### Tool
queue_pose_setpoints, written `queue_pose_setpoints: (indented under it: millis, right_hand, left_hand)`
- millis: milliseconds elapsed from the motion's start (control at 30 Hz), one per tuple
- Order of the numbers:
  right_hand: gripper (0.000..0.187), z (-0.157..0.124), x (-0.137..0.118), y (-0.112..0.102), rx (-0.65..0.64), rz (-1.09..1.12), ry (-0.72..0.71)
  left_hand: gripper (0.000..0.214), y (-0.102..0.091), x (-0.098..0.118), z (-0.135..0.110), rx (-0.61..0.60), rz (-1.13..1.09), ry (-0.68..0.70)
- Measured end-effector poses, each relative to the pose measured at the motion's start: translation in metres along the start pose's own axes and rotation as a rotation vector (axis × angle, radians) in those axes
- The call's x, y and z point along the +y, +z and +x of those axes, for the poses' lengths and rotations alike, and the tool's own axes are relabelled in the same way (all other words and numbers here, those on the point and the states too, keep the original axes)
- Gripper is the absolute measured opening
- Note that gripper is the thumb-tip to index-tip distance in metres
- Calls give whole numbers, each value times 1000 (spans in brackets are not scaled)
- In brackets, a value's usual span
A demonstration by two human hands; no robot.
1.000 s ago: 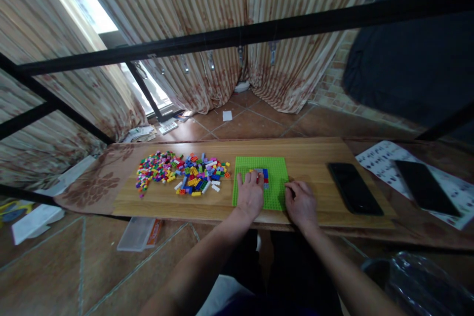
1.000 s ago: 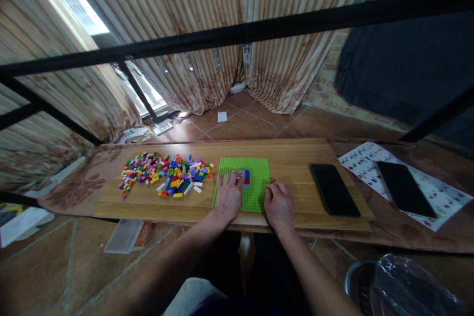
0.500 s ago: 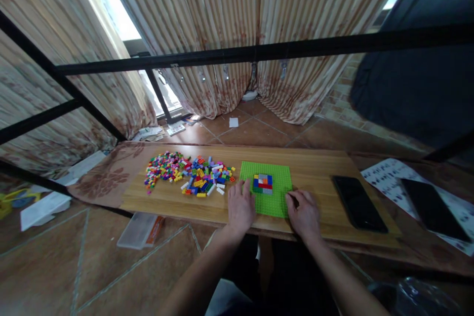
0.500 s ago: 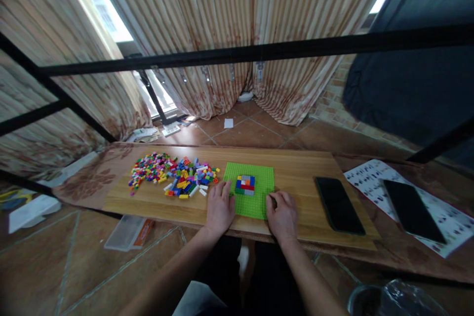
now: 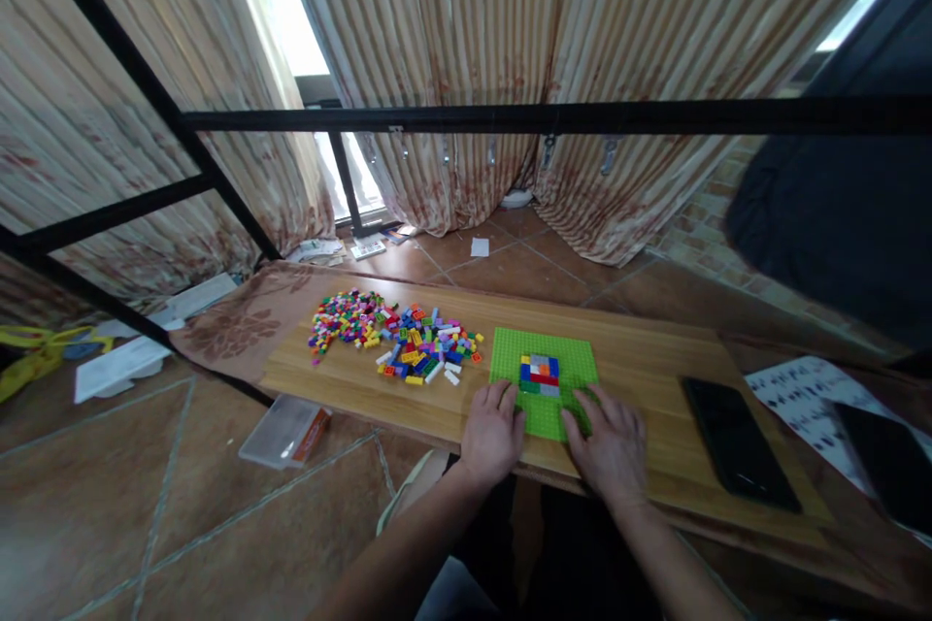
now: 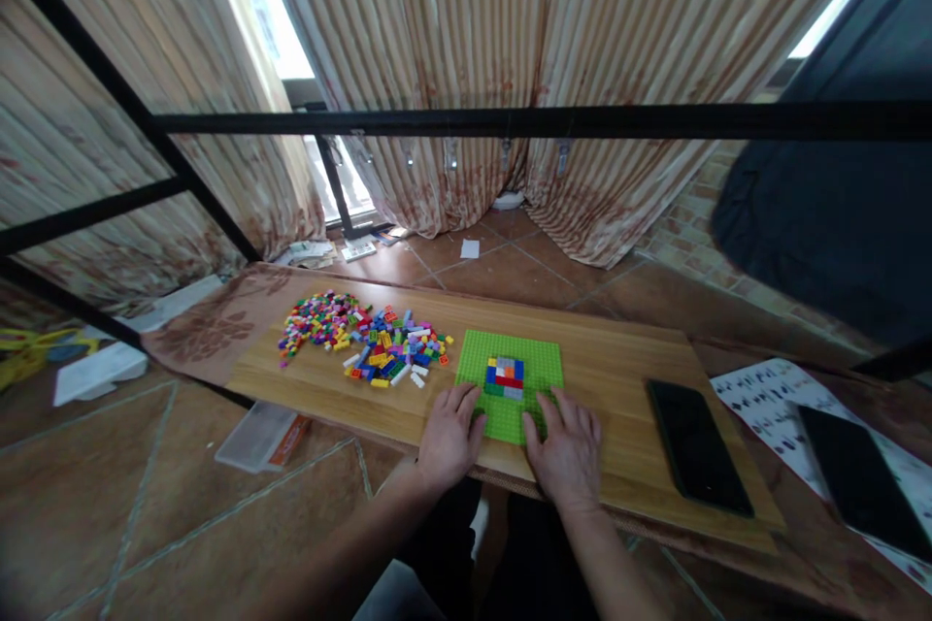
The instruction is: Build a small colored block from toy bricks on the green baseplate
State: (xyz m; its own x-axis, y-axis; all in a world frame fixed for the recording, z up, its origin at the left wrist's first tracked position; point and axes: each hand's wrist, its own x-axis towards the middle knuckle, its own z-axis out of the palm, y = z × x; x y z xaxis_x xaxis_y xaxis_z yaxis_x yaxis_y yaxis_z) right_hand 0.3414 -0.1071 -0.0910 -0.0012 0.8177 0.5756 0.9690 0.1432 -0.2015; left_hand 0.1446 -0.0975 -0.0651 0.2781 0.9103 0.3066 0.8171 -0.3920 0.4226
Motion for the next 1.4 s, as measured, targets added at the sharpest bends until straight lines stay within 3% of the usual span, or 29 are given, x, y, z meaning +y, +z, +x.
queue_pose_setpoints:
  millis: [133, 500, 733, 967, 1200, 1400]
  right_hand:
    - [36, -1, 0, 1, -46, 51, -82]
    - [37, -3, 9, 9, -60, 123, -57]
    - [39, -3, 11, 11, -63, 129, -51]
    - [39, -3, 11, 10, -67, 134, -40]
    - [39, -3, 10, 8, -68, 116, -39]
    - [38, -2, 10, 7, -64, 82, -64]
  left_hand:
    - [34, -1, 0, -1, 14, 0, 20]
    - [33, -1, -3, -4, 83, -55, 0]
    - [33, -27, -39, 7, 266, 24, -205]
    - [30, -43, -69, 10, 220, 241, -231]
    - [26, -49, -80, 3, 209, 282, -218]
    - [27, -49, -82, 18, 209, 297, -300]
